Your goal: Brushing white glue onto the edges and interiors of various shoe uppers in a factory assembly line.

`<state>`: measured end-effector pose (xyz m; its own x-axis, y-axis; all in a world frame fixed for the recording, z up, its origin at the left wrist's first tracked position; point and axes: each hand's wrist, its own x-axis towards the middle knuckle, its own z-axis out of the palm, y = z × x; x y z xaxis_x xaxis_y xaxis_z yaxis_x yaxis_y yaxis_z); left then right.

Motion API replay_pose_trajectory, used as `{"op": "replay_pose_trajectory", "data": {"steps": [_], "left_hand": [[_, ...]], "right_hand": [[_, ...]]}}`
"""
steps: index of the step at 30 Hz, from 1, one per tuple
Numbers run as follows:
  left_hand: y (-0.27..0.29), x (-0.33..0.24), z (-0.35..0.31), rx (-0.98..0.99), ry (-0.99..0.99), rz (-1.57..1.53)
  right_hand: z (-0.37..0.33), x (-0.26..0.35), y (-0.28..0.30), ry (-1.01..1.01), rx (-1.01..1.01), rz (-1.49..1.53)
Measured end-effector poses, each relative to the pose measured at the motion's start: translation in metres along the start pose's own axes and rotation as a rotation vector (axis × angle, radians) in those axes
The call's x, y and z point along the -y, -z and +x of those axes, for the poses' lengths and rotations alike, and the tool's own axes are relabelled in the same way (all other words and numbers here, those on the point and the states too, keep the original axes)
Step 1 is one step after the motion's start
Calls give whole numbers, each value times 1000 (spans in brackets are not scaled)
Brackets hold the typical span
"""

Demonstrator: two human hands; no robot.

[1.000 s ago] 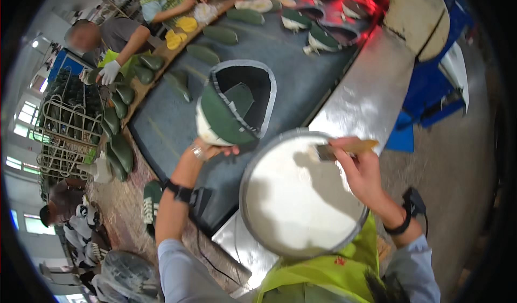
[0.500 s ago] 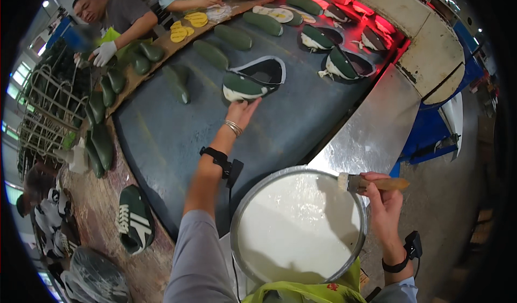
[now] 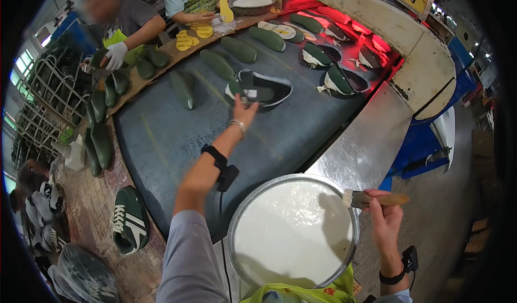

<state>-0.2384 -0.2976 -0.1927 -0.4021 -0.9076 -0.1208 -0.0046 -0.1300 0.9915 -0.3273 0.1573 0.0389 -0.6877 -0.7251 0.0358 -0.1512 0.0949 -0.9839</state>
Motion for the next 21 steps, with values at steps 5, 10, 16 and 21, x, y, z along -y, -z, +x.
{"op": "replay_pose_trajectory", "data": {"steps": [5, 10, 16, 21], "left_hand": [[-50, -28, -26, 110, -6, 376], [56, -53, -74, 337, 253, 268], [265, -172, -207, 529, 228, 1037], [366, -195, -317, 548, 591, 1681]], "right_hand": [[0, -1, 1, -53, -14, -21], [5, 6, -15, -23, 58, 35], [-15, 21, -27, 25, 119, -11], [-29, 14, -43, 84, 236, -20]]}}
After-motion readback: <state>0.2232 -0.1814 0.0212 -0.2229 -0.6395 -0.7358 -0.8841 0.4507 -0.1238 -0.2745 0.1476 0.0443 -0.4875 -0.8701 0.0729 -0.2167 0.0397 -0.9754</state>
